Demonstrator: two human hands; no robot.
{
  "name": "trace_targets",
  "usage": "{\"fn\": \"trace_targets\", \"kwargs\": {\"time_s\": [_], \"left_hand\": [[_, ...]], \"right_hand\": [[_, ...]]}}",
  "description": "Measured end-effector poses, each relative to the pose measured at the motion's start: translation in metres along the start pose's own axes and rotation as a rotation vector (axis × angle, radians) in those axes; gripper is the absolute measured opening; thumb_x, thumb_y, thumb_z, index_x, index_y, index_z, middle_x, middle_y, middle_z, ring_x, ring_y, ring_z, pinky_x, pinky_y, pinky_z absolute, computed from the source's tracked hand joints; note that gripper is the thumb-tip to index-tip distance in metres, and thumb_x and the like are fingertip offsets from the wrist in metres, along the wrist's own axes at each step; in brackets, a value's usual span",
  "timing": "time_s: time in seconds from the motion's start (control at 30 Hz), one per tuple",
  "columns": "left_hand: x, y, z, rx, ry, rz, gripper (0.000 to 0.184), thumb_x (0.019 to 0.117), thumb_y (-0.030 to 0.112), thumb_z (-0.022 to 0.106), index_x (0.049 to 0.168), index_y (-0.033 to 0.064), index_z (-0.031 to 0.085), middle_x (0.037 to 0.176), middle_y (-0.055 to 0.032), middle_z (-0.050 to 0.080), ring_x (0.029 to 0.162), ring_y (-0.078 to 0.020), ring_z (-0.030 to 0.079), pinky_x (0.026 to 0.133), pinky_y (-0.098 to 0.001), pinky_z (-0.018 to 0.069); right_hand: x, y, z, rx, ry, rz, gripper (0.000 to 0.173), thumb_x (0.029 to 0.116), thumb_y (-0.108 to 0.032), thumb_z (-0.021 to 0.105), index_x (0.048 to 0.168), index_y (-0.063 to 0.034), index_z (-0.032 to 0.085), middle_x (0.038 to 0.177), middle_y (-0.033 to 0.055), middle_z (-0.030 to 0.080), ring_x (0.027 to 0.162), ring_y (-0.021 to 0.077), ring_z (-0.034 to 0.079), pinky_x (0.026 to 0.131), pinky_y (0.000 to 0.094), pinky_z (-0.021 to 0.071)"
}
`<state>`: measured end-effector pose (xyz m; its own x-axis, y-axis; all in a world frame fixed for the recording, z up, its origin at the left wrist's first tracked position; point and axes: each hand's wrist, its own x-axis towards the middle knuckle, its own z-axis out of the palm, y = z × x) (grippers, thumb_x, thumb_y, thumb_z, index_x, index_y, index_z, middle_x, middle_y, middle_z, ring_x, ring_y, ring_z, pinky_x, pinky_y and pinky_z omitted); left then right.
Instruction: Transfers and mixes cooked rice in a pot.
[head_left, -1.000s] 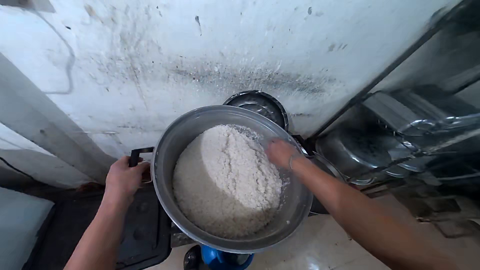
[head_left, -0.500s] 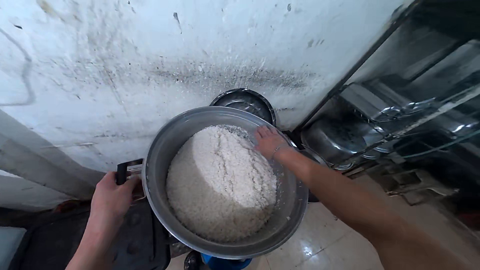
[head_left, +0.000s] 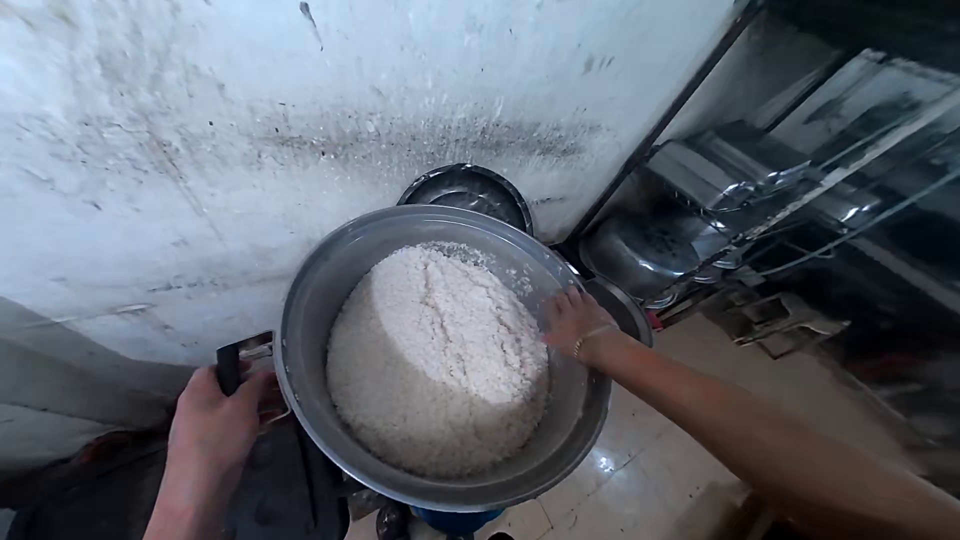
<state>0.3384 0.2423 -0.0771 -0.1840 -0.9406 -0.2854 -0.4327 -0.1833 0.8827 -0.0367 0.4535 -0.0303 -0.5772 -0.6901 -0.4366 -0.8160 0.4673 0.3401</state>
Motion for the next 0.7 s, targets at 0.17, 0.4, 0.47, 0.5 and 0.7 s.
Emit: {"fn": "trace_targets", "kwargs": {"time_s": [0.17, 0.4, 0.47, 0.5, 0.7], "left_hand": [[-0.003, 0.006, 0.003, 0.003, 0.024, -0.024, 0.034, 0.1051, 0.016, 0.058, 0.133, -0.0004, 0.051, 0.097, -0.0164, 0.065, 0.073, -0.0206, 0.068, 0.068, -0.0409, 0.0596], [-0.004, 0.004, 0.004, -0.068, 0.029, -0.042, 0.028, 0.1052, 0.017, 0.058, 0.128, 0.0026, 0.053, 0.093, -0.0139, 0.070, 0.075, -0.0234, 0.072, 0.069, -0.0448, 0.0625], [-0.005, 0.008, 0.004, -0.055, 0.035, -0.056, 0.024, 0.1051, 0.017, 0.058, 0.124, 0.0034, 0.054, 0.088, -0.0117, 0.070, 0.072, -0.0221, 0.072, 0.068, -0.0433, 0.0622], [-0.005, 0.011, 0.005, -0.039, 0.044, -0.068, 0.022, 0.1050, 0.016, 0.059, 0.122, 0.0038, 0.054, 0.085, -0.0108, 0.070, 0.070, -0.0217, 0.071, 0.066, -0.0428, 0.0611], [-0.005, 0.017, 0.006, 0.085, 0.058, -0.098, 0.021, 0.1054, 0.020, 0.059, 0.119, 0.0051, 0.056, 0.086, -0.0134, 0.067, 0.074, -0.0271, 0.068, 0.066, -0.0495, 0.0562]], "right_hand": [[-0.063, -0.050, -0.015, 0.277, -0.367, -0.069, 0.065, 0.1086, -0.052, 0.040, 0.142, 0.0014, 0.055, 0.140, 0.0286, 0.058, 0.134, 0.0451, 0.052, 0.111, 0.0632, 0.0389], [0.089, -0.056, 0.027, 1.016, 0.028, 0.225, 0.091, 0.1020, -0.065, 0.045, 0.163, -0.0025, 0.019, 0.161, 0.0336, 0.029, 0.146, 0.0515, 0.035, 0.114, 0.0685, 0.0335], [0.108, -0.081, 0.016, 0.966, 0.054, 0.211, 0.090, 0.1011, -0.069, 0.042, 0.166, -0.0118, 0.014, 0.167, 0.0317, 0.013, 0.152, 0.0542, 0.018, 0.118, 0.0707, 0.0237], [0.114, -0.093, 0.009, 0.933, 0.061, 0.184, 0.090, 0.1001, -0.070, 0.042, 0.167, -0.0170, 0.013, 0.168, 0.0319, 0.007, 0.152, 0.0569, 0.012, 0.117, 0.0729, 0.0202], [0.131, -0.162, -0.026, 0.828, 0.067, -0.107, 0.103, 0.0896, -0.080, 0.052, 0.166, -0.0196, 0.018, 0.168, 0.0304, 0.007, 0.152, 0.0569, 0.009, 0.118, 0.0734, 0.0193]]}}
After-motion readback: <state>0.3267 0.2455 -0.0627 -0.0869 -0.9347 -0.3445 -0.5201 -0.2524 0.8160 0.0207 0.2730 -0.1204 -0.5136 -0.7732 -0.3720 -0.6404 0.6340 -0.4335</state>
